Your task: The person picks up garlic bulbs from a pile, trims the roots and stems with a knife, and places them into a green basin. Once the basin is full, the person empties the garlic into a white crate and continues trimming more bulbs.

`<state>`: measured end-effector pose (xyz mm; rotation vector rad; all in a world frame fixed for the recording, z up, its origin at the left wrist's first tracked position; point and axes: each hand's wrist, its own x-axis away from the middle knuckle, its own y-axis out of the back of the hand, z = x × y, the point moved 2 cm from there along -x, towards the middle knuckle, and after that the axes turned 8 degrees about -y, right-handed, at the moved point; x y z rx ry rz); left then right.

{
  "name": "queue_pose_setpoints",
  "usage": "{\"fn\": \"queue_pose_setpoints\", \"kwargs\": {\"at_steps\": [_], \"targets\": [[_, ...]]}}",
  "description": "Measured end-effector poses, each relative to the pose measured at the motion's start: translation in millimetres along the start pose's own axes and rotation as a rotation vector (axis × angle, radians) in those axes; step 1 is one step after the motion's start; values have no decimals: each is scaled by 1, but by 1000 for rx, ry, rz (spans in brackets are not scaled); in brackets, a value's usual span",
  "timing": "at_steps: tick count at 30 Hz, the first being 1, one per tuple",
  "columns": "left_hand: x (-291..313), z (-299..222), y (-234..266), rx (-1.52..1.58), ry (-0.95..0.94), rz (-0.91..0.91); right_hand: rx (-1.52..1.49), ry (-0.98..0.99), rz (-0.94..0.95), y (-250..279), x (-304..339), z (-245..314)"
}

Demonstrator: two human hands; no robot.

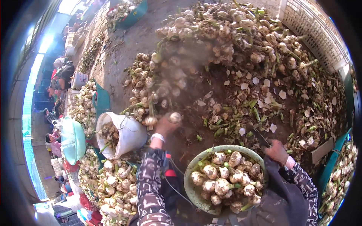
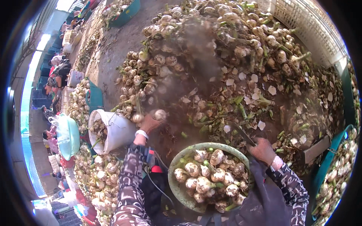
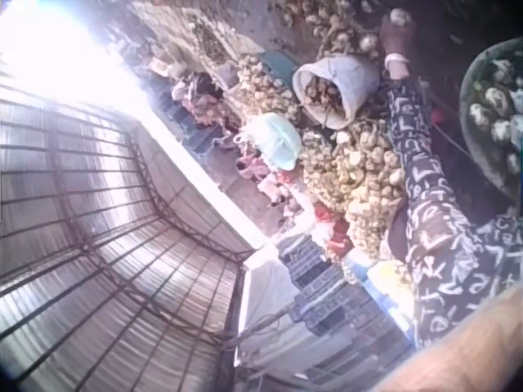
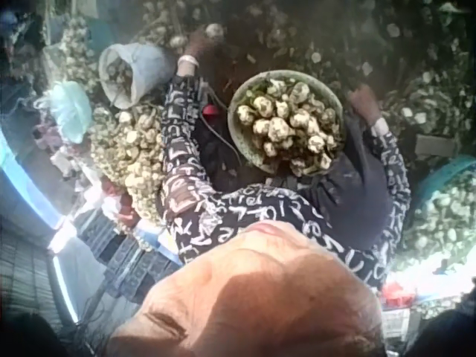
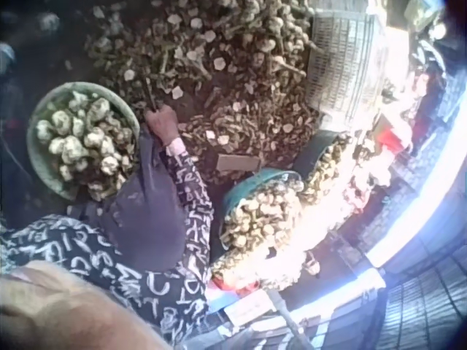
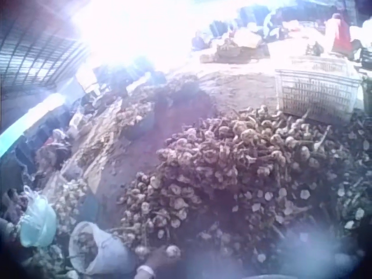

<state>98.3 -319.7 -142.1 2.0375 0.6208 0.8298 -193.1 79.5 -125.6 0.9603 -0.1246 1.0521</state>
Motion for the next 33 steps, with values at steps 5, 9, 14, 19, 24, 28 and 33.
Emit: {"fn": "queue_pose_setpoints", "kwargs": {"at_steps": [5, 9, 14, 19, 24, 28, 33], "targets": [[37, -124, -14, 901, -200, 212, -80, 143, 2, 25, -2, 40], [62, -181, -36, 1406, -221, 177, -163, 278, -67, 47, 8, 90], [87, -198, -45, 449, -533, 133, 42, 518, -118, 63, 32, 133], [95, -260, -49, 957, -422, -74, 133, 519, -151, 55, 27, 113], [121, -265, -64, 1013, -270, -91, 84, 505, -218, 22, -9, 67], [136, -323, -21, 947, -580, -5, 169, -123, -192, 76, -21, -6], [108, -271, -35, 219, -660, -237, 7, 82, -303, 51, -7, -4]]}}
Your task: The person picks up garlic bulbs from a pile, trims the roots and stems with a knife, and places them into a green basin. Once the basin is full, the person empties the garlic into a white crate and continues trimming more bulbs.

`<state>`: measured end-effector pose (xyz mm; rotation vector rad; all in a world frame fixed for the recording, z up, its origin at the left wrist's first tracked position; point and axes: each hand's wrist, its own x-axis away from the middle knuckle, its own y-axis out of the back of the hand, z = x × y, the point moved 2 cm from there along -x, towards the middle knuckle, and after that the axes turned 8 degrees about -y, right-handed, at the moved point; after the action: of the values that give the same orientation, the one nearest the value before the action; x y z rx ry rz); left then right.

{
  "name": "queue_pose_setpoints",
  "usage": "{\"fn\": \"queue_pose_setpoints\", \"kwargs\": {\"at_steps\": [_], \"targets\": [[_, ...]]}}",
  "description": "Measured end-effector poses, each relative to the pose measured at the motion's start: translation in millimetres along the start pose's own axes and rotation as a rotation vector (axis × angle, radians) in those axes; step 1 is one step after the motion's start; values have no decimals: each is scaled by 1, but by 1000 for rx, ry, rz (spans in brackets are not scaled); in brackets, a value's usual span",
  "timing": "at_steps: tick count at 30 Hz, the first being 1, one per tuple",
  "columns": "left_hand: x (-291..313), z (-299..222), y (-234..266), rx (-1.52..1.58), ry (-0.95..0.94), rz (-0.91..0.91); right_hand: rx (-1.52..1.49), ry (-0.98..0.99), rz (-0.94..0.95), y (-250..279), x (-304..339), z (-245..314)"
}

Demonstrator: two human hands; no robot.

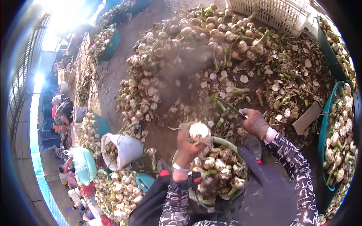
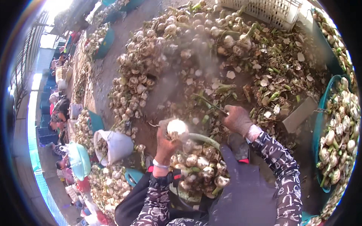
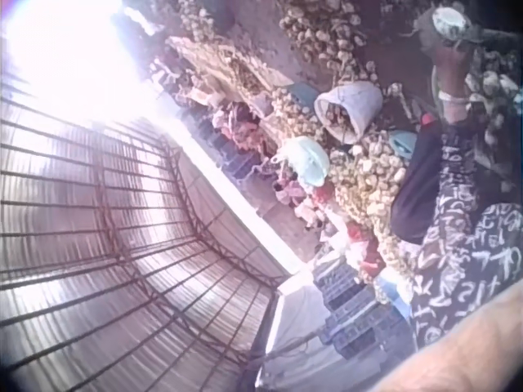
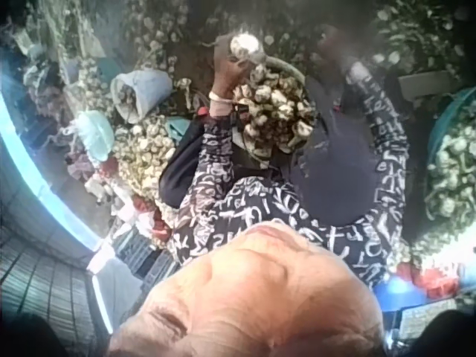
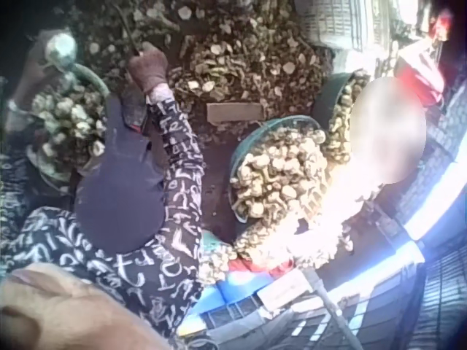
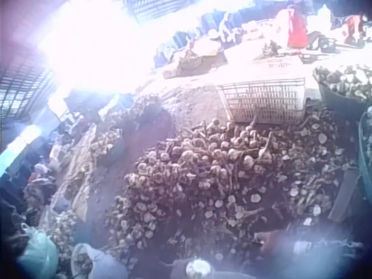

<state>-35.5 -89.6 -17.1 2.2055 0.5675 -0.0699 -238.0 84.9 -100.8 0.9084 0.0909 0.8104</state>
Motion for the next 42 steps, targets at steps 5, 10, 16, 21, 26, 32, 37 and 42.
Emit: {"fn": "queue_pose_setpoints", "kwargs": {"at_steps": [5, 10, 16, 21, 26, 32, 37, 42], "targets": [[21, 11, -6, 1334, 537, -469, -228, -52, 101, -17, 15, 2], [37, 32, -28, 1869, 493, -563, -244, 23, 92, 8, -8, 43], [38, -2, -26, 1740, 602, -772, -514, 386, 110, 53, 8, 135], [33, -23, 18, 945, 341, 331, -18, 75, 342, -37, 12, 11], [85, 102, 65, 239, 589, 9, 30, 12, 325, -18, 25, -1], [280, 322, 147, -382, 1387, -239, -11, -14, 435, -53, 25, 36], [181, 287, 45, 180, 850, -60, 73, -26, 346, -20, 18, 36], [73, 139, 20, 765, 412, -220, -161, 249, 305, -10, 18, 108]]}}
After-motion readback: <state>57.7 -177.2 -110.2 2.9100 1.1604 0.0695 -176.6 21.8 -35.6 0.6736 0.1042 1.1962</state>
